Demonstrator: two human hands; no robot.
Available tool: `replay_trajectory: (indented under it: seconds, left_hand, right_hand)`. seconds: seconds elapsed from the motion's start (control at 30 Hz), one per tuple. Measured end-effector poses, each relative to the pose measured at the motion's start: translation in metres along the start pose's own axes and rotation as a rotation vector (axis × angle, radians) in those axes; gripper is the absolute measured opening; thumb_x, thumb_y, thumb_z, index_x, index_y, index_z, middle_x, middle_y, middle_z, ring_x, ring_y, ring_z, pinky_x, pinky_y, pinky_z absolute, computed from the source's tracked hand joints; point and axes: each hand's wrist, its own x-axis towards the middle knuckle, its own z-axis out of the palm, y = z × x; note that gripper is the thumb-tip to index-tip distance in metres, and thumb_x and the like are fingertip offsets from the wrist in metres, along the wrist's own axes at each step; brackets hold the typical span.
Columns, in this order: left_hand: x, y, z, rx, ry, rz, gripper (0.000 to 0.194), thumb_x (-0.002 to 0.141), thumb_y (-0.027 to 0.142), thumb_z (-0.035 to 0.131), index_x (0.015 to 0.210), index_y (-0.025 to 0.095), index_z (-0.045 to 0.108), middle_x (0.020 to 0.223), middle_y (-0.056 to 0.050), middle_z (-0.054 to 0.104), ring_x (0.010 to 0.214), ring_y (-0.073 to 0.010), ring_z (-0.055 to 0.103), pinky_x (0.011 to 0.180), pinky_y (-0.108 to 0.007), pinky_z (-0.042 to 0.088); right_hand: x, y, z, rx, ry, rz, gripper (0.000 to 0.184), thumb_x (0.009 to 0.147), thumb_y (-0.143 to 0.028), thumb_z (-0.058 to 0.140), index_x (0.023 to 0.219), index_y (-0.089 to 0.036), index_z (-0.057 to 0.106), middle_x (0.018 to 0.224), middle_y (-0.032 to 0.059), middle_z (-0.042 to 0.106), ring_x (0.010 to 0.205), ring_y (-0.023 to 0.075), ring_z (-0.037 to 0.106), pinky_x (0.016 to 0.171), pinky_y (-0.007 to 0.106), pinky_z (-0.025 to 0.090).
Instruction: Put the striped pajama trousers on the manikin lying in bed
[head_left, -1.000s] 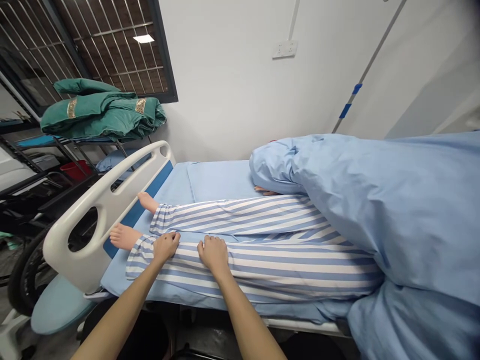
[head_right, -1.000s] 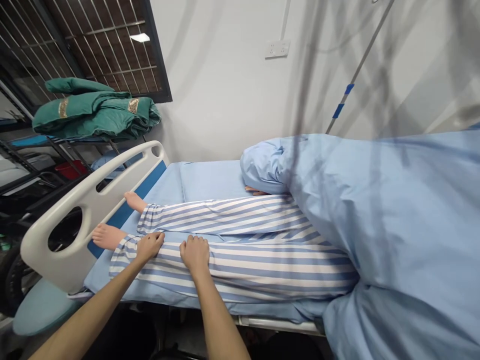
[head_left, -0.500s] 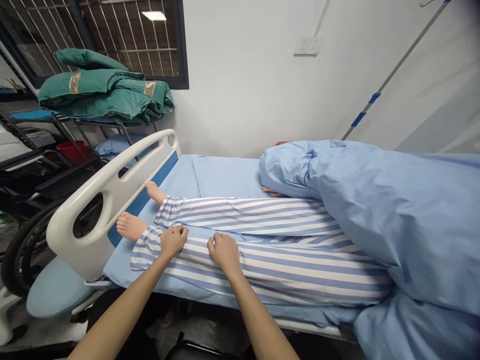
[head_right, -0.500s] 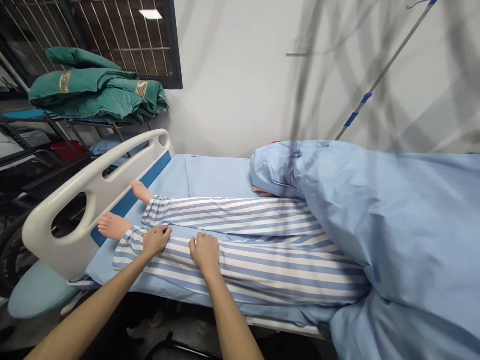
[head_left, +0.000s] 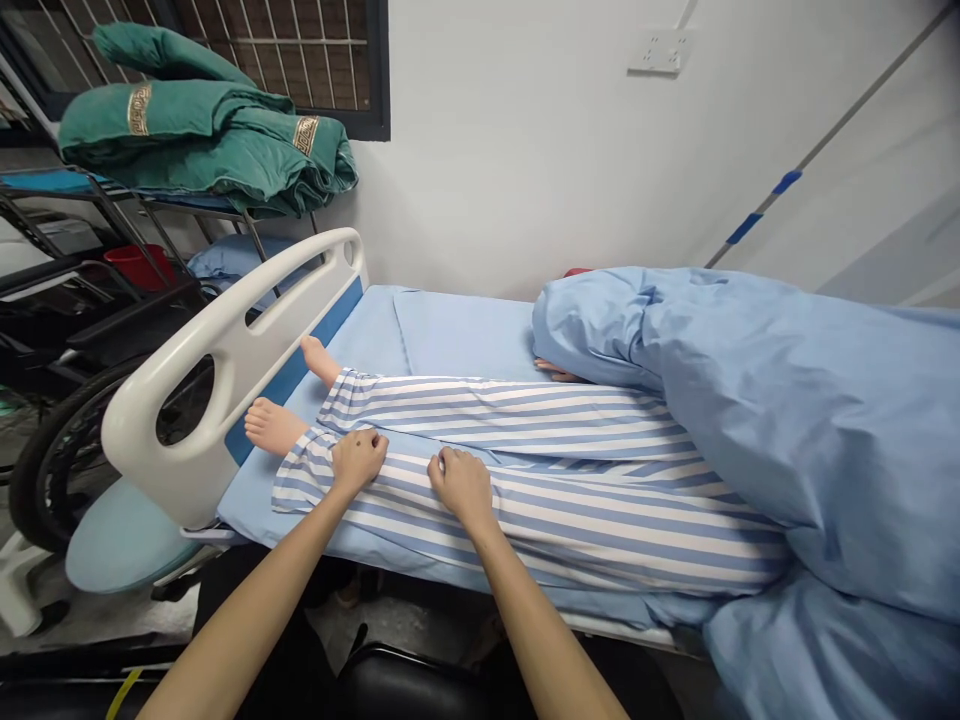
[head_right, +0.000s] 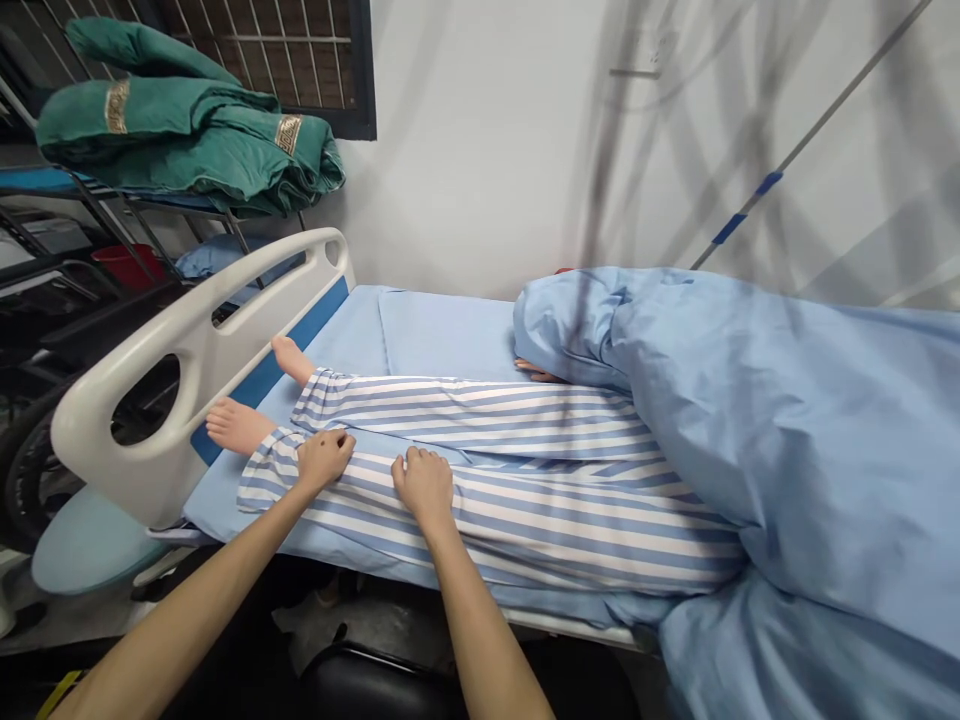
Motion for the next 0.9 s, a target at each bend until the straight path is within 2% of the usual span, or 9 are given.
replay_trajectory:
  seconds: [0.3, 0.5, 0.9]
  left_hand:
    - [-0.0011, -0.0010, -0.0007, -0.007, 0.008, 0.031, 0.035, 0.083, 0.034, 0.036, 0.079, 0.020, 0.068, 0.087, -0.008, 0.066, 0.083, -0.0215, 0.058, 0.069, -0.030, 0.036]
    - [-0.0017, -0.0003, -0.0016, -0.005, -0.009, 0.023, 0.036, 0.084, 0.034, 0.035, 0.084, 0.020, 0.069, 0.091, -0.009, 0.066, 0.087, -0.0218, 0.057, 0.073, -0.030, 0.036]
    - [-0.0003, -0.0011, -0.0026, 0.009, -0.037, 0.054, 0.036, 0.082, 0.034, 0.036, 0.084, 0.020, 0.069, 0.088, -0.010, 0.066, 0.086, -0.0229, 0.057, 0.073, -0.031, 0.037]
  right_hand:
    - [-0.0009, -0.0010, 0.0000, -0.002, 0.025, -0.001, 0.031, 0.090, -0.033, 0.035, 0.086, -0.018, 0.062, 0.081, 0.0072, 0.066, 0.079, 0.0200, 0.059, 0.069, 0.028, 0.033]
    - [-0.0013, -0.0027, -0.0039, -0.016, -0.006, 0.014, 0.033, 0.090, -0.034, 0.034, 0.089, -0.017, 0.063, 0.082, 0.0087, 0.066, 0.081, 0.0192, 0.059, 0.070, 0.027, 0.033]
    - [-0.0004, 0.0002, 0.0029, -0.008, 0.026, -0.005, 0.032, 0.089, -0.034, 0.035, 0.085, -0.018, 0.062, 0.082, 0.0065, 0.066, 0.078, 0.0193, 0.059, 0.068, 0.028, 0.032]
